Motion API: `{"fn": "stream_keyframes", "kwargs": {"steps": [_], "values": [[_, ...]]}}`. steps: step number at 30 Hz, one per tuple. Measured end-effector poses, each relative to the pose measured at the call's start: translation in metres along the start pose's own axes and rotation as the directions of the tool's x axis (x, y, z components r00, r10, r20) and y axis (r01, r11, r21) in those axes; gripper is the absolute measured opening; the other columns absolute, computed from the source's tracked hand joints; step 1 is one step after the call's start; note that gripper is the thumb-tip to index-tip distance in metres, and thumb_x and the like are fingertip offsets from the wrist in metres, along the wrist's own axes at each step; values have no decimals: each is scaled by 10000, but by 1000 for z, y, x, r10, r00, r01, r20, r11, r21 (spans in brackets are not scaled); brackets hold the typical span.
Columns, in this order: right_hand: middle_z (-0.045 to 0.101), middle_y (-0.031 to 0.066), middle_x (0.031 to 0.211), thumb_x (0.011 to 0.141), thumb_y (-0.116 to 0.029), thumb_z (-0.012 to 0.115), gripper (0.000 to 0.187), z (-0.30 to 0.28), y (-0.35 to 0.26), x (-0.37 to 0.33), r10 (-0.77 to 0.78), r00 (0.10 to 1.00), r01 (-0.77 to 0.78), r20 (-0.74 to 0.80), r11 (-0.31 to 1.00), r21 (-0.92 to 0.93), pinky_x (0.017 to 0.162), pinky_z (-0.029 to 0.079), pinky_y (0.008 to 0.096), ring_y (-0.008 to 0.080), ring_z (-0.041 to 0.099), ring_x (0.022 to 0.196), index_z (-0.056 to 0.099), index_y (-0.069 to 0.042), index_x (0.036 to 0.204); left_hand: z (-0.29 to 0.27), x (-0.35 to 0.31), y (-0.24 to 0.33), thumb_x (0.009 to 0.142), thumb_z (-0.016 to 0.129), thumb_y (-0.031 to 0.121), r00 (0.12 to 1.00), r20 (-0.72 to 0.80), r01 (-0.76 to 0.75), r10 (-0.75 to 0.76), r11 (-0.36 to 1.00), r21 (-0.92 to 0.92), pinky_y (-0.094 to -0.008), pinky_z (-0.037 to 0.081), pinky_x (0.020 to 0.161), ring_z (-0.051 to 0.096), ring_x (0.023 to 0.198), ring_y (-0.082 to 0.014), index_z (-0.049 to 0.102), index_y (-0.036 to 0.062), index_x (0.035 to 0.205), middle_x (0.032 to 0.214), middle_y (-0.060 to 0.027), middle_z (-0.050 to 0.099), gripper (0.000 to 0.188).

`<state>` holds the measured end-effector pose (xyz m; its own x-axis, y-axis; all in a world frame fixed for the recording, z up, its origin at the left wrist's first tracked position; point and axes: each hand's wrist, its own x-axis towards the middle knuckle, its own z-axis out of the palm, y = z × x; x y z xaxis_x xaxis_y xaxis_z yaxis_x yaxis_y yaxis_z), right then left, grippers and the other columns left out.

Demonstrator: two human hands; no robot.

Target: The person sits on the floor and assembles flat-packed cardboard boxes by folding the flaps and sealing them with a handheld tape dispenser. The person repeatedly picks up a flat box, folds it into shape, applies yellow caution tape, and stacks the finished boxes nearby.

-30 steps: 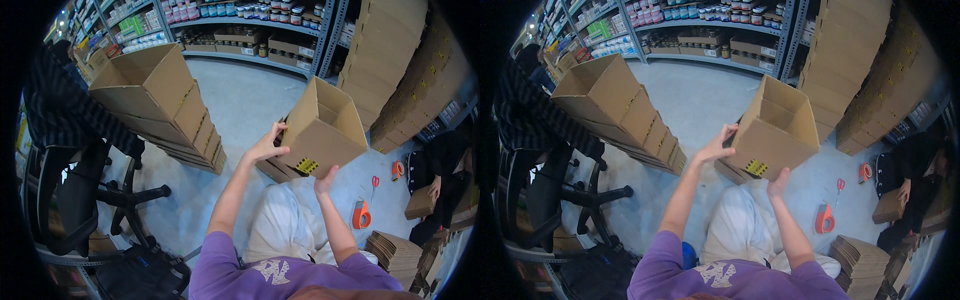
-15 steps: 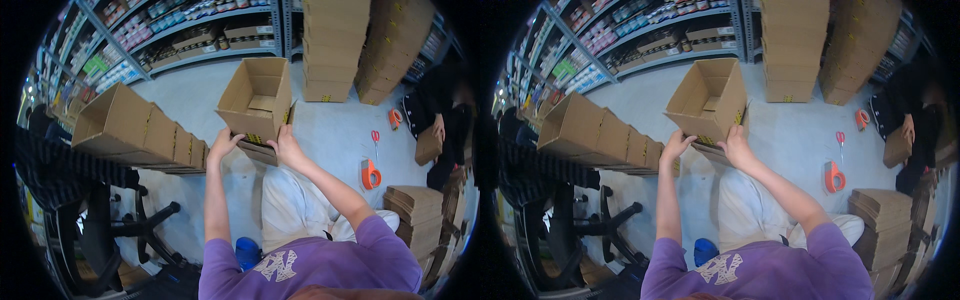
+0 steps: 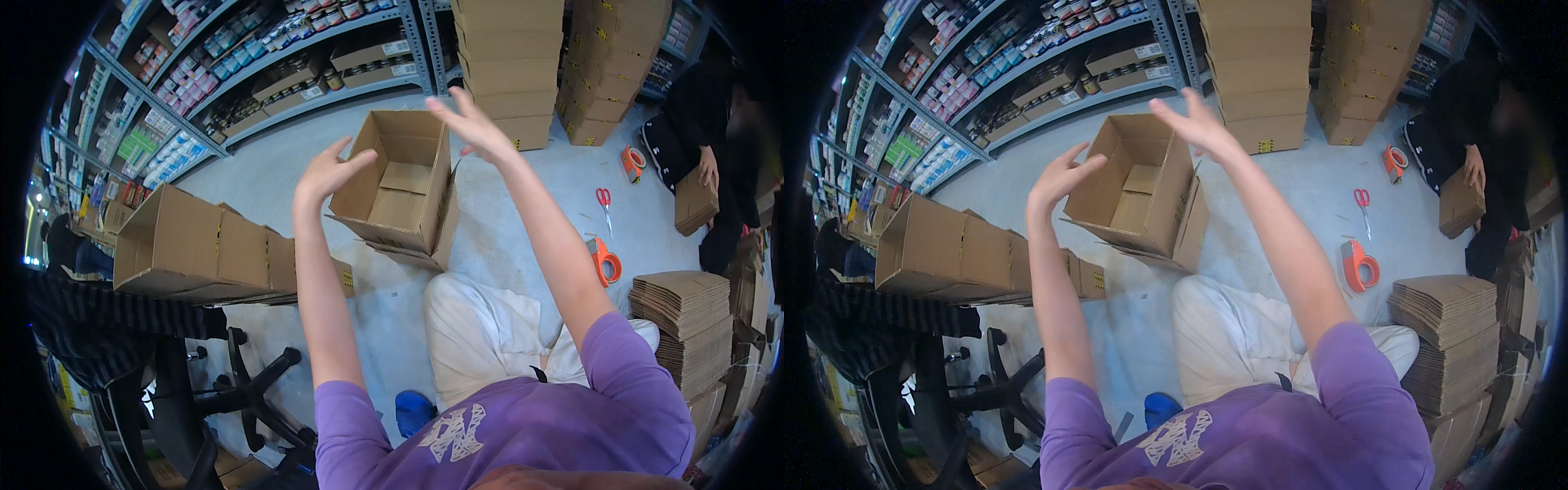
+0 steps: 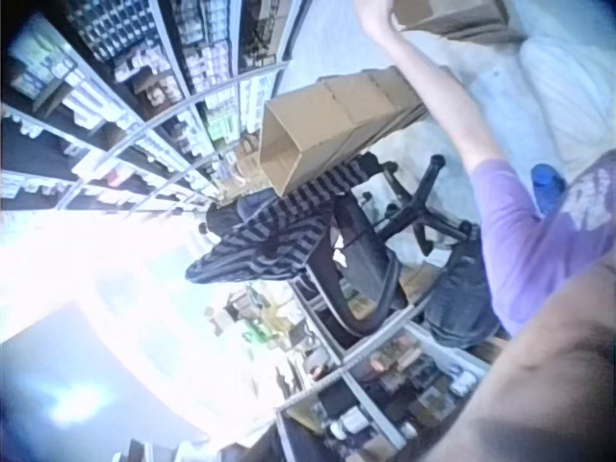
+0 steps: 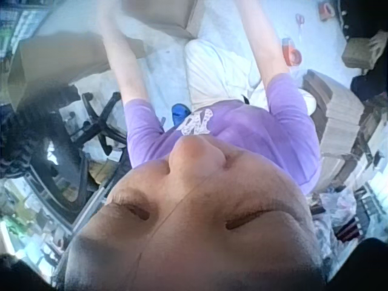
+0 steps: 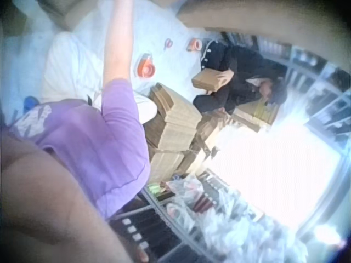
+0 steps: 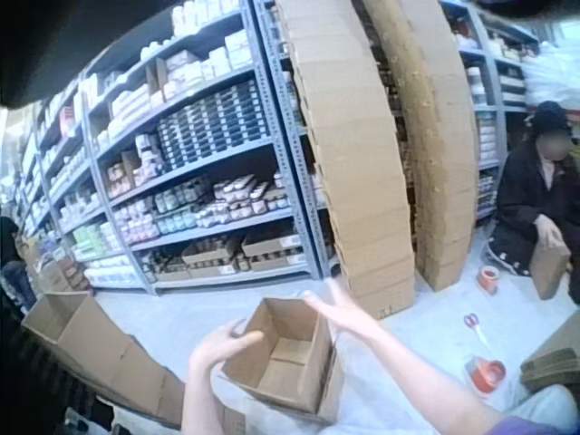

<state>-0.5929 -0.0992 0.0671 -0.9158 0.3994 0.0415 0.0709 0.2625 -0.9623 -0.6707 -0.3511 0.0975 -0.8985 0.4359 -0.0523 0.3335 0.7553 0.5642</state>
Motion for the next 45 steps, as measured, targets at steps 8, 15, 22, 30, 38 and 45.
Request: {"fn": "stream_keyframes", "kwargs": {"steps": [8, 15, 22, 30, 38, 45], "values": [[562, 298, 1142, 784, -6, 463, 573, 33, 17, 4, 16, 989, -4, 149, 997, -79, 491, 595, 408, 422, 645, 886, 277, 9, 1326, 21, 35, 2, 827, 570, 177, 996, -60, -33, 72, 871, 491, -465, 500, 858, 625, 957, -419, 571, 57, 1185, 1008, -247, 655, 378], [499, 368, 1145, 776, 28, 414, 484, 51, 18, 21, 63, 985, -30, 163, 980, -199, 493, 580, 434, 476, 639, 811, 282, 59, 1240, 12, 55, -40, 873, 577, 156, 980, 57, -197, 188, 927, 321, -487, 466, 860, 573, 1015, -458, 497, -46, 1126, 1037, -301, 618, 334], [506, 426, 1075, 757, 10, 428, 464, 60, 0, 28, 70, 974, 6, 215, 942, -335, 576, 570, 460, 474, 642, 707, 294, 108, 1189, 20, 61, -63, 878, 572, 157, 972, 26, -232, 234, 934, 271, -479, 451, 892, 557, 1048, -457, 478, -63, 1156, 1079, -316, 597, 367], [487, 414, 1092, 771, -11, 452, 463, 63, 4, 25, 101, 975, -36, 197, 950, -311, 532, 563, 448, 469, 638, 713, 298, 102, 1192, 25, 60, -68, 882, 563, 164, 978, 66, -209, 199, 949, 237, -440, 418, 964, 514, 1149, -424, 449, -34, 1267, 1195, -302, 553, 448], [441, 394, 1273, 772, -118, 540, 696, 60, 38, 42, -39, 993, 86, 110, 879, -468, 999, 405, 454, 466, 501, 1161, 266, 159, 1349, 46, 70, -49, 901, 524, 114, 954, 86, -299, 289, 941, 159, -414, 433, 959, 535, 1173, -366, 434, 4, 1345, 1239, -235, 573, 466], [472, 256, 1324, 871, -435, 606, 642, -151, 75, -124, -406, 838, 274, -366, 891, -362, 1047, 359, 424, 376, 451, 1244, 462, 0, 1320, 45, 20, 40, 971, 497, 276, 662, -586, -433, 468, 876, 212, -397, 319, 1077, 434, 1286, -328, 402, -52, 1368, 1379, -212, 464, 523]]}}
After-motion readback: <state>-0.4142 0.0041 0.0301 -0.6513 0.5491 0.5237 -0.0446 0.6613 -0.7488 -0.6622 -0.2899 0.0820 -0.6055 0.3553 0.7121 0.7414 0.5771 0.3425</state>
